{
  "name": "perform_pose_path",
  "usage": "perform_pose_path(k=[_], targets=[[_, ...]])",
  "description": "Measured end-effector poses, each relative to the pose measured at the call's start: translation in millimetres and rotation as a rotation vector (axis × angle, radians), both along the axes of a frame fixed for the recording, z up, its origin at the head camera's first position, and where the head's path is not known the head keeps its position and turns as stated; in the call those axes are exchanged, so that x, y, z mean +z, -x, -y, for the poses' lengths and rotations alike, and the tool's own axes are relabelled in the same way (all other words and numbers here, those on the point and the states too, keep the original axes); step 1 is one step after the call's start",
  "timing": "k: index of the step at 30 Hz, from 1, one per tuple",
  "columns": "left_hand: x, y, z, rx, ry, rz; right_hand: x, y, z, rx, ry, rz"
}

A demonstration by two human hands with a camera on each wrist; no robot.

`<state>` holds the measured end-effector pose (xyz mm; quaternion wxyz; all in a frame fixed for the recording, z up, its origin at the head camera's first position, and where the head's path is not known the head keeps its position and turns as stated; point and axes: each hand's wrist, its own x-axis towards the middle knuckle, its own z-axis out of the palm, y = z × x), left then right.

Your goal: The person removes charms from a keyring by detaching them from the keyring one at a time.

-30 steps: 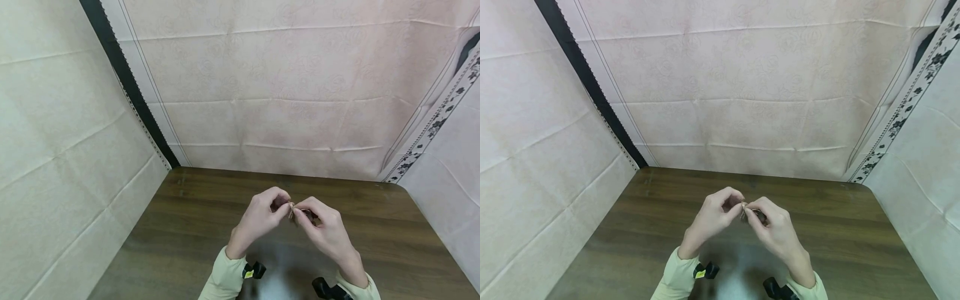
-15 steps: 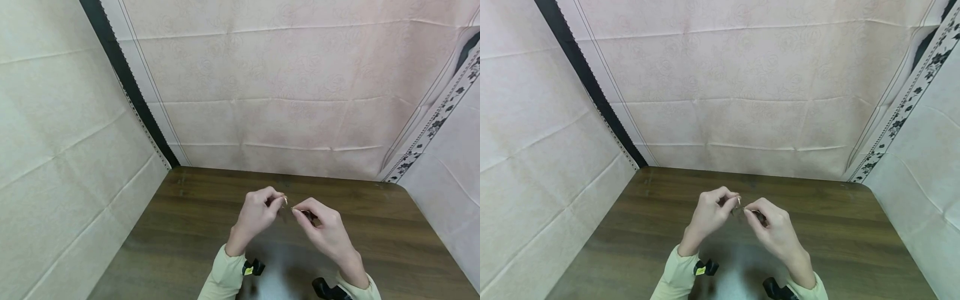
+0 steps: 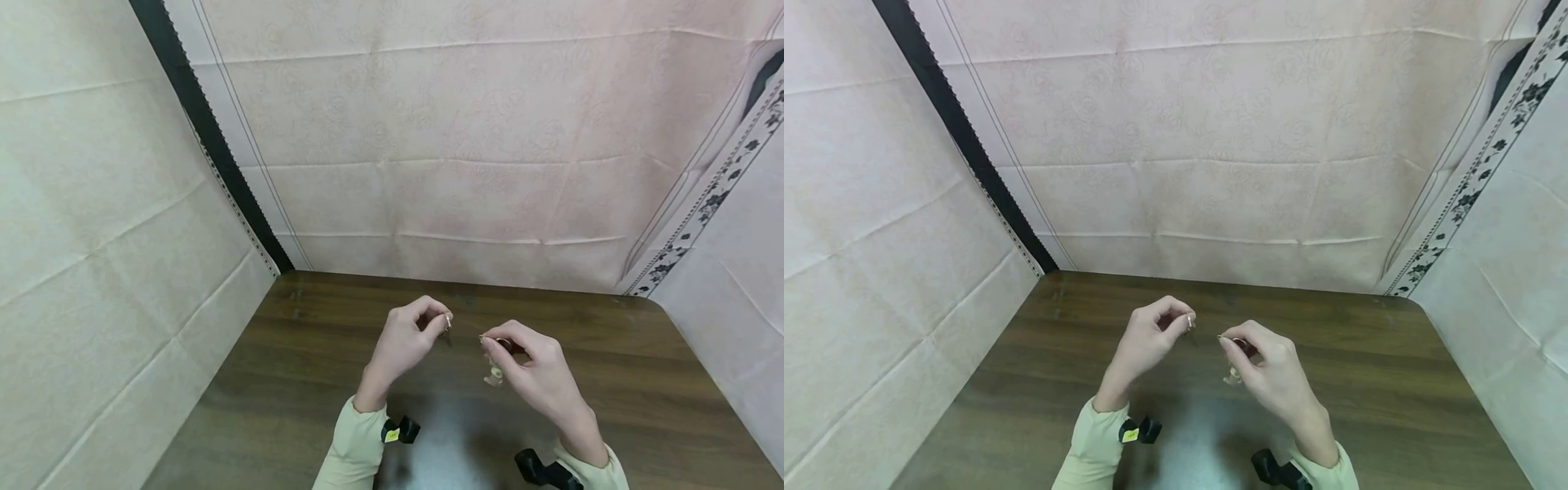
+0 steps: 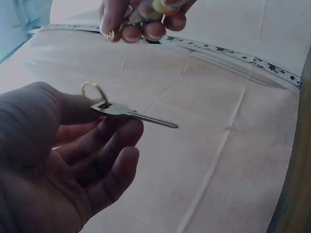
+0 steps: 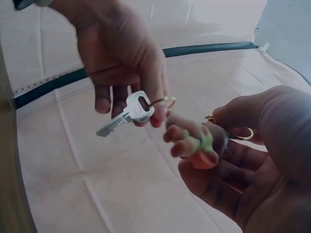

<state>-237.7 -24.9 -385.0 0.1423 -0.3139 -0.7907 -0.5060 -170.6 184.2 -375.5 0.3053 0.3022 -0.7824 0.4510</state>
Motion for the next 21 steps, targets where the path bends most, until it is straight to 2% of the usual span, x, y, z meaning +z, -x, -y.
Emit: perform_pose_path(k=[7, 13, 18, 21], targets=[[6.1, -4.4, -2.0, -0.104, 0.095, 0.040, -4.5, 3.8, -14.5, -0.071, -0.096, 0.092], [4.6, -2.4, 3.8, -0.123, 0.168, 0.048, -10.7, 7.5, -28.5, -0.104, -0.185, 0.111], [-1.3, 1.4, 12.1, -0.127, 0.221, 0.059, -20.7, 10.1, -42.9, -0.189, -0.239, 0.082], [-5.8, 3.8, 17.5, -0.117, 0.239, 0.068, -26.7, 9.5, -52.7, -0.233, -0.254, 0.116]])
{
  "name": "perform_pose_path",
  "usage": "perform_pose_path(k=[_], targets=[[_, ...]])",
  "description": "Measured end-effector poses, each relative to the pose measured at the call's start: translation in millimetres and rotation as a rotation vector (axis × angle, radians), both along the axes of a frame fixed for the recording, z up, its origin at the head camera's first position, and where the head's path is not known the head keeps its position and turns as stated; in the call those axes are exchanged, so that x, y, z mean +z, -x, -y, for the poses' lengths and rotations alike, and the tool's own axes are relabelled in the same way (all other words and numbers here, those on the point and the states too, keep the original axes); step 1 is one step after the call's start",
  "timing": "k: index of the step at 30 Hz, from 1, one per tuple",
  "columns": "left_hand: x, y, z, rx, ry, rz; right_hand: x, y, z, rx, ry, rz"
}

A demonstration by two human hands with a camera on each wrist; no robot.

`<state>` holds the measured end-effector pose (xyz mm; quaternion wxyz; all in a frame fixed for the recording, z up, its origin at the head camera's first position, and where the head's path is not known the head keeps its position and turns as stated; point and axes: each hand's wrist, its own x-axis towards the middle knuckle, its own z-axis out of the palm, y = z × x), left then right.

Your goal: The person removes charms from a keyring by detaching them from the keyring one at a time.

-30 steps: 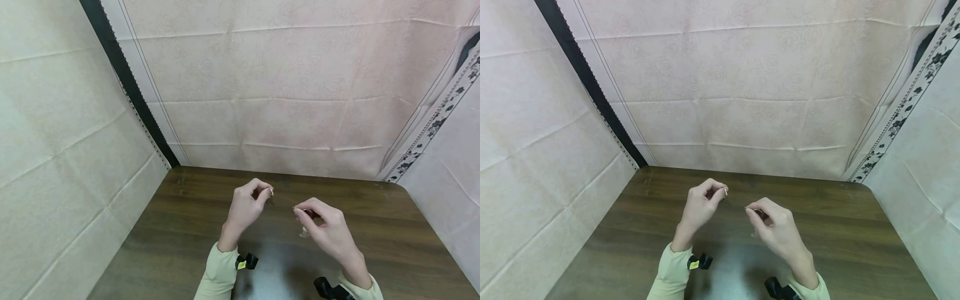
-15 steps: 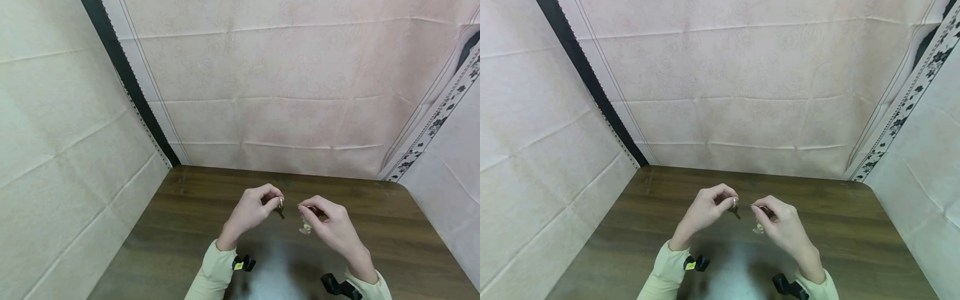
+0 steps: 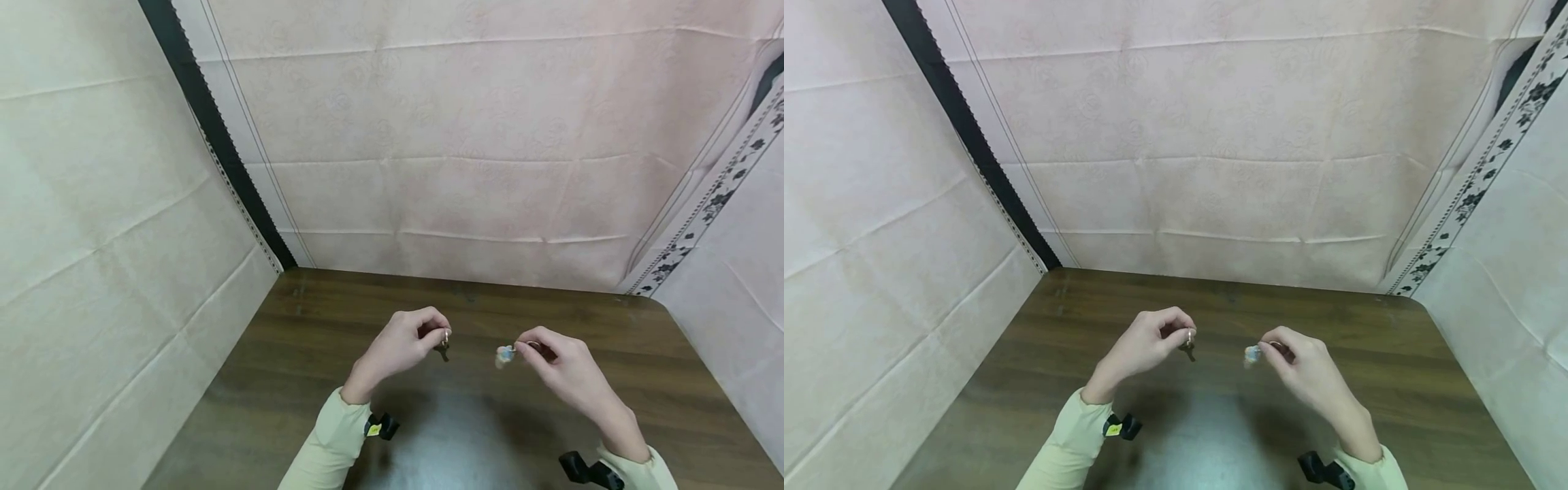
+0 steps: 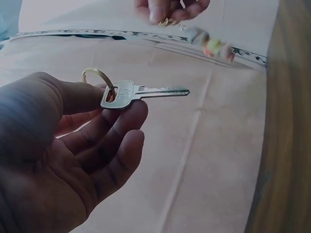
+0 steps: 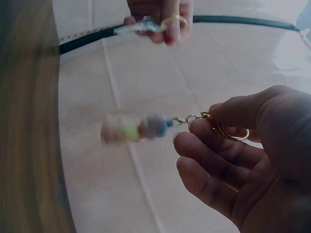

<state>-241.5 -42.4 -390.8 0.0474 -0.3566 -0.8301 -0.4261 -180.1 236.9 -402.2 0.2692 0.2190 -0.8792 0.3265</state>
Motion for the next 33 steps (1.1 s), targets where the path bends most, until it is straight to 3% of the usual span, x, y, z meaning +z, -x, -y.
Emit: perform_pose_path(k=[6, 12, 19, 25, 29, 33], targets=[[-11.0, 5.5, 10.0, 0.029, 0.042, 0.031, -12.5, -3.0, -22.3, -0.074, -0.025, 0.069], [-25.3, 9.2, 21.4, 0.045, 0.087, 0.088, -28.1, -4.5, -41.8, -0.095, -0.025, 0.093], [-41.3, 14.7, 33.0, 0.055, 0.128, 0.121, -41.9, -6.8, -69.4, -0.151, -0.021, 0.219], [-52.5, 21.2, 46.4, 0.052, 0.179, 0.162, -54.6, -1.8, -89.6, -0.109, 0.027, 0.377], [-59.6, 27.8, 54.0, 0.035, 0.202, 0.205, -64.2, 1.0, -97.0, -0.078, 0.075, 0.412], [-68.2, 35.4, 59.9, 0.041, 0.223, 0.242, -76.2, 5.9, -103.7, 0.011, 0.155, 0.438]])
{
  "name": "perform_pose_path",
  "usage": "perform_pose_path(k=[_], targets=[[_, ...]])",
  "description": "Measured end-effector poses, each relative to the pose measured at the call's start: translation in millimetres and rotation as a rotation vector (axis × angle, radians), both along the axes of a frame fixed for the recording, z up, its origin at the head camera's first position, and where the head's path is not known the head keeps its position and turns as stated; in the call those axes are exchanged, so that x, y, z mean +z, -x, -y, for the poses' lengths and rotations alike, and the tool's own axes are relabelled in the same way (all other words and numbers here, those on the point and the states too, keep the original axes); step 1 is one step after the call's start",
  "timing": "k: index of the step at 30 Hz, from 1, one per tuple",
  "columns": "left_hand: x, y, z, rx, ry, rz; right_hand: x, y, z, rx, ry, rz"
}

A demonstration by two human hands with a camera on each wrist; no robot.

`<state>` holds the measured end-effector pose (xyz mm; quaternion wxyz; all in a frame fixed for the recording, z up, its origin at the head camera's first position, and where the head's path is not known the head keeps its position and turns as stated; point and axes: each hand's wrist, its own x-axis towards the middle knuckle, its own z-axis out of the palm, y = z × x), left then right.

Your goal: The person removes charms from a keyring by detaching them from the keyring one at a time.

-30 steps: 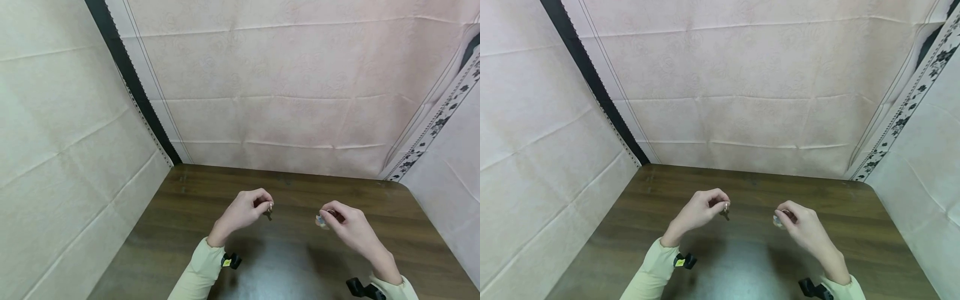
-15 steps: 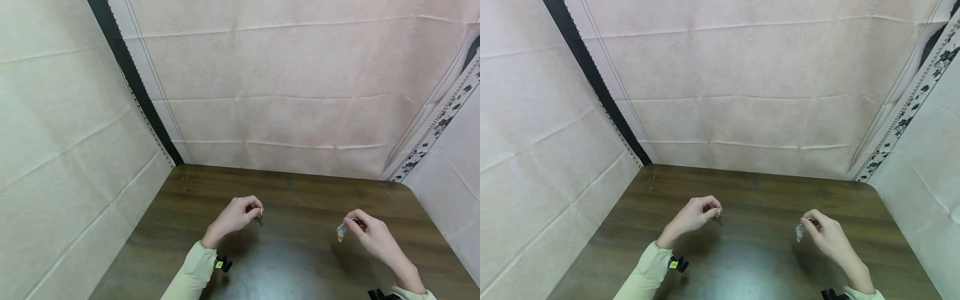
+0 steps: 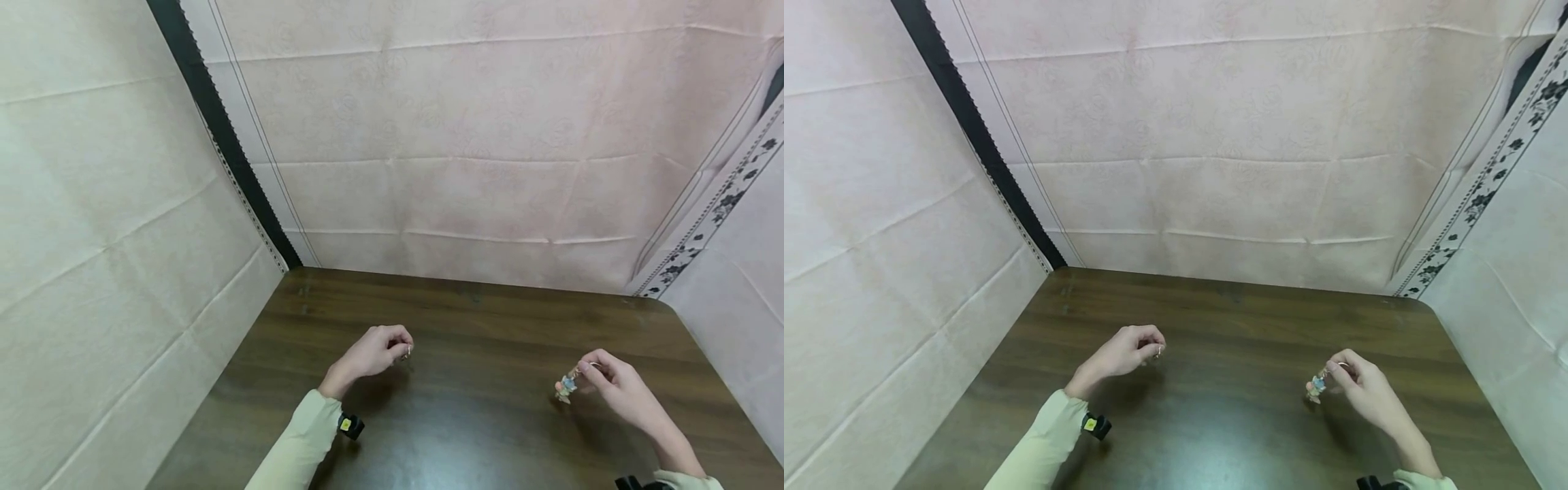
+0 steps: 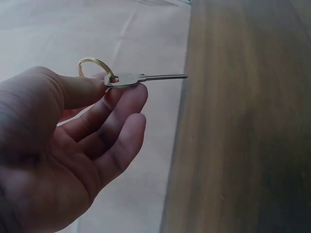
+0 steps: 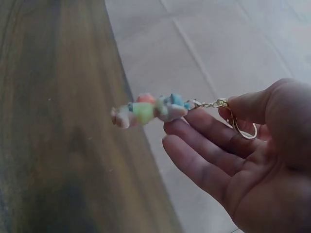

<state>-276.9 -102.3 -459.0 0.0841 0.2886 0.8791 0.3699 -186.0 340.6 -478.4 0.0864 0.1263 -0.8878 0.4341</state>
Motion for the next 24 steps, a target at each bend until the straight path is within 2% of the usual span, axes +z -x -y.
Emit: perform_pose_path(k=[3, 8, 15, 17, 20, 24], targets=[[-6.5, 5.0, 3.1, 0.003, 0.013, 0.015, -8.7, 5.2, -6.8, 0.050, 0.087, 0.054], [-16.3, 12.2, 6.1, -0.017, 0.034, 0.075, -20.7, 12.1, -16.7, 0.056, 0.178, 0.168], [-25.4, 28.5, 8.8, -0.119, 0.069, 0.191, -37.8, 25.1, -24.4, 0.138, 0.373, 0.326], [-27.7, 35.5, 9.1, -0.158, 0.093, 0.220, -41.2, 27.9, -26.0, 0.176, 0.394, 0.363], [-30.3, 45.8, 8.9, -0.207, 0.132, 0.261, -44.9, 31.2, -27.3, 0.188, 0.397, 0.420], [-31.1, 57.2, 8.0, -0.231, 0.156, 0.312, -47.2, 35.0, -27.4, 0.175, 0.386, 0.489]])
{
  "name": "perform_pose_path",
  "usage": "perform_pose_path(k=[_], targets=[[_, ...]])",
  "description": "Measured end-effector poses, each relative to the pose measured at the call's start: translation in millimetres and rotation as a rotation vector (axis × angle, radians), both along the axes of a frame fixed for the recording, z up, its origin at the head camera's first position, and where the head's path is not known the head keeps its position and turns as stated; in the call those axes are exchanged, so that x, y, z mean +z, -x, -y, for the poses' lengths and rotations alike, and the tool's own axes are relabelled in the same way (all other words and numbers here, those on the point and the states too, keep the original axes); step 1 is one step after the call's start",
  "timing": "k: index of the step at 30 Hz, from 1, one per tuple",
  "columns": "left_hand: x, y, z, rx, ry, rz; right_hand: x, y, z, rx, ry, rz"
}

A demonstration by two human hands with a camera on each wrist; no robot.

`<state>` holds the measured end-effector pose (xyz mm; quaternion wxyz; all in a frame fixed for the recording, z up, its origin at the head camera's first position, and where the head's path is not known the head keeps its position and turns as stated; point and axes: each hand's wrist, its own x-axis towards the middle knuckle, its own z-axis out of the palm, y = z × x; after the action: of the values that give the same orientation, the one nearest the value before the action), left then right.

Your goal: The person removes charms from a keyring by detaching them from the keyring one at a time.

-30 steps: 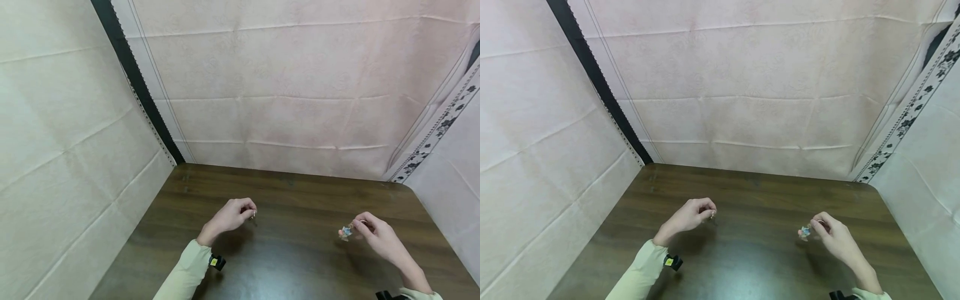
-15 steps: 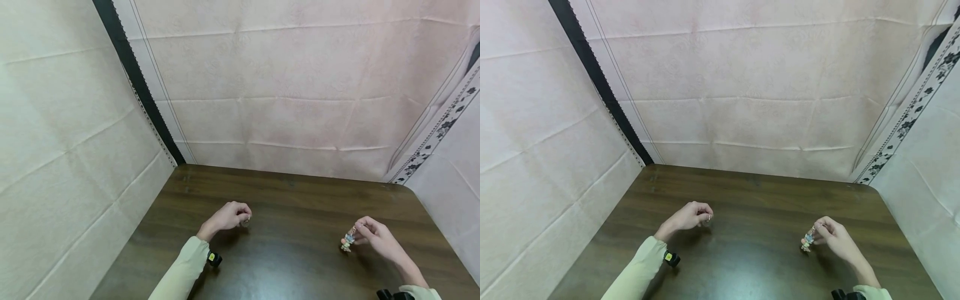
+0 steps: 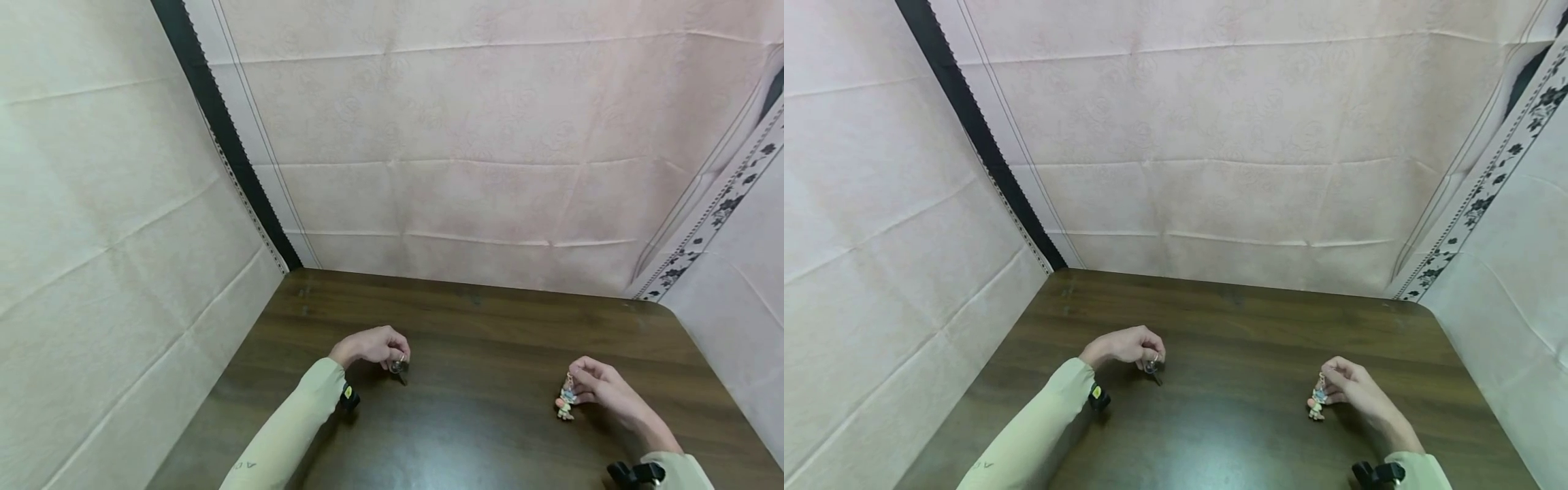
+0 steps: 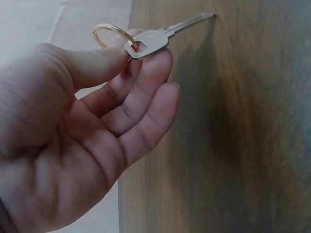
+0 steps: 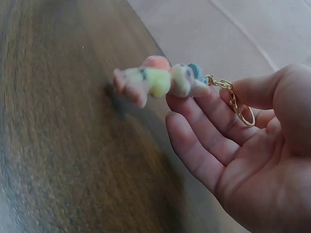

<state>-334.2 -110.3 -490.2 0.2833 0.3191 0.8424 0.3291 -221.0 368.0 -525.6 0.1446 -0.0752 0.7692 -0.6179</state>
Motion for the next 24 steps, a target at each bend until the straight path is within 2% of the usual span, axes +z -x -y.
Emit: perform_pose_path(k=[4, 10, 18, 24], targets=[[0.2, 8.0, -3.5, 0.013, 0.007, -0.021, -0.1, 3.4, 1.8, -0.006, -0.025, 0.047], [0.3, 13.3, -17.1, 0.025, 0.063, -0.129, -0.3, 8.5, 5.7, -0.047, -0.088, 0.076], [-5.9, 9.3, -37.1, 0.067, 0.106, -0.166, 0.6, 11.4, 9.8, 0.014, -0.200, -0.049], [-9.2, 9.1, -46.8, 0.089, 0.130, -0.186, 3.3, 12.4, 14.7, 0.034, -0.338, -0.137]])
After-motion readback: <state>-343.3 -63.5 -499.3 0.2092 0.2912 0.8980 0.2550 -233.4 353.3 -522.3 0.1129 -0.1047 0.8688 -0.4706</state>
